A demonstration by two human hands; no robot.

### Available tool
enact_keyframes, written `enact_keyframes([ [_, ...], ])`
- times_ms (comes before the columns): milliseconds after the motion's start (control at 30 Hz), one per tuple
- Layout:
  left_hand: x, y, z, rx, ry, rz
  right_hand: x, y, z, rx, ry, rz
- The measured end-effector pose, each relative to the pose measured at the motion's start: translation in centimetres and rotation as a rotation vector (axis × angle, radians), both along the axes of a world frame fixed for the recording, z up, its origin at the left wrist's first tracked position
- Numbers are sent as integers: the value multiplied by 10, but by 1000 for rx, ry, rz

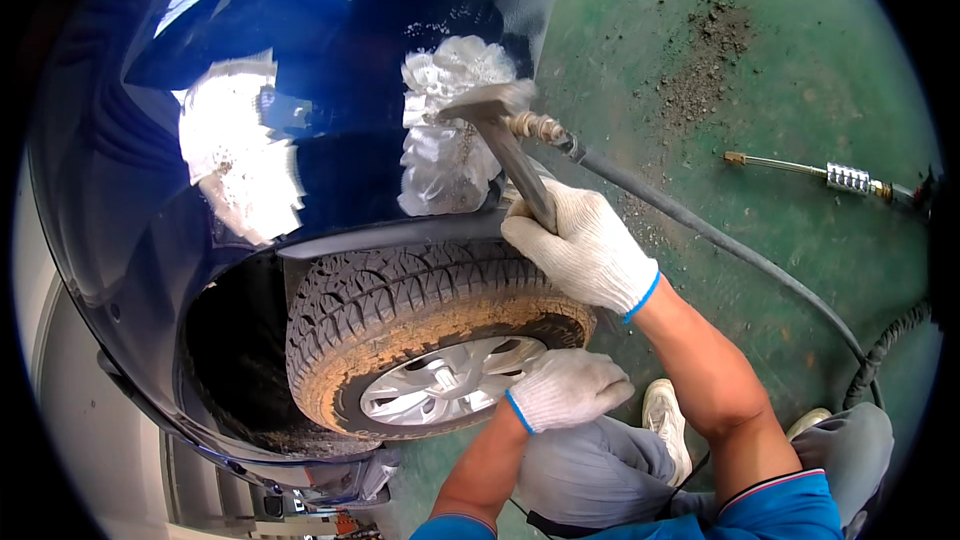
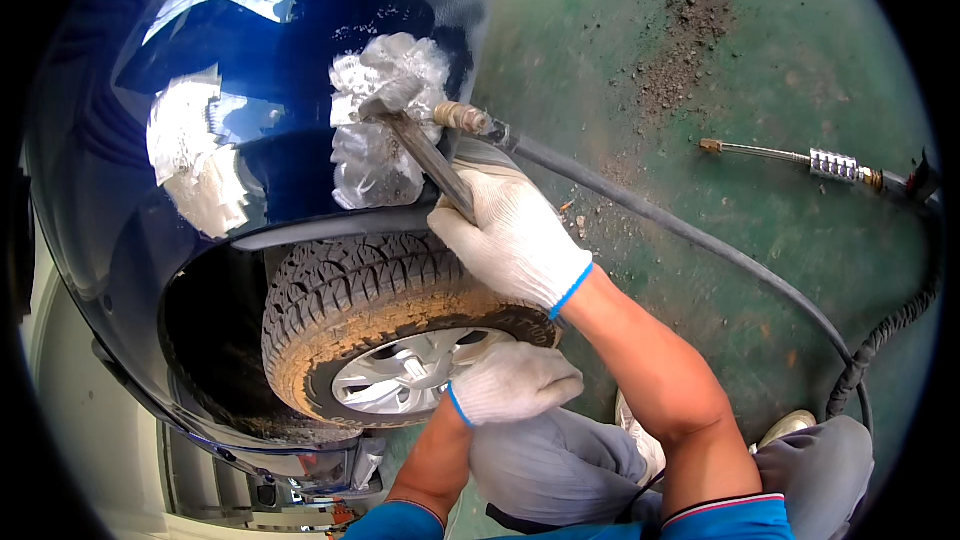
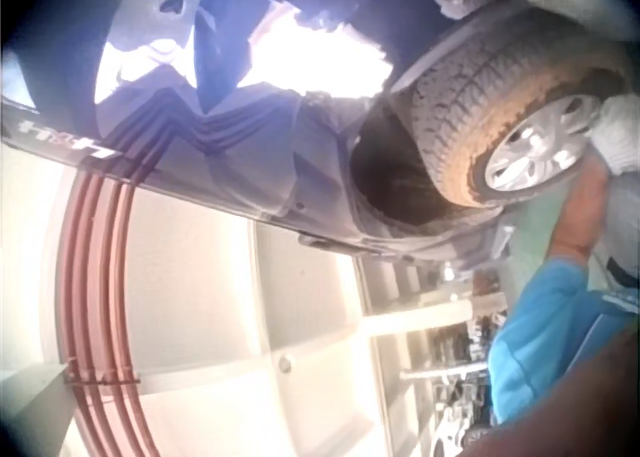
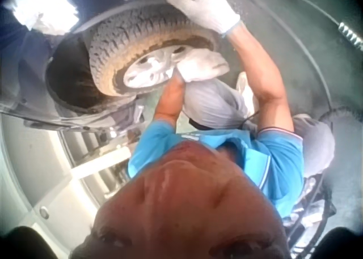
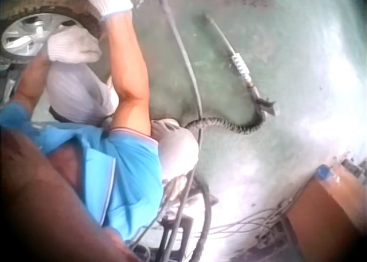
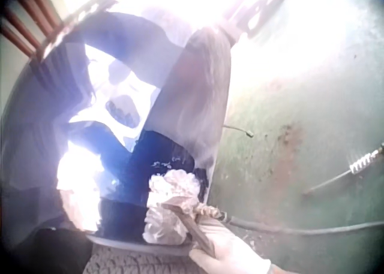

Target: The person uses a hammer and a metal dolly to manually flatten a dent on the side panel of a blue car. They repeatedly strike the dolly against the car's surface to push the metal back into shape. Later, they use a pneumatic tool to further work on the repaired area.

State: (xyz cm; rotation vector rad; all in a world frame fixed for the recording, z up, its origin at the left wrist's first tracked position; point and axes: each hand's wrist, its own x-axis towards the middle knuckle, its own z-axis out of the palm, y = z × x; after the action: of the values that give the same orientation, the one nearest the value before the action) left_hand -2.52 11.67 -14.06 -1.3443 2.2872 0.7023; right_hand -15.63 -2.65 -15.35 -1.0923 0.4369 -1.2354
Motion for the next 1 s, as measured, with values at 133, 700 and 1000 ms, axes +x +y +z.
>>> enact_keyframes([
  [133,-16,-15,17,103,-83,176,-7,-2,1,20,-23,-27],
  [700,-6,-123,159,-1198,-888,-410,-29,-7,-18,226,-272,-185],
  [1000,-6,-106,145,-1042,-835,-395,-20,2,-27,107,-182,-136],
])
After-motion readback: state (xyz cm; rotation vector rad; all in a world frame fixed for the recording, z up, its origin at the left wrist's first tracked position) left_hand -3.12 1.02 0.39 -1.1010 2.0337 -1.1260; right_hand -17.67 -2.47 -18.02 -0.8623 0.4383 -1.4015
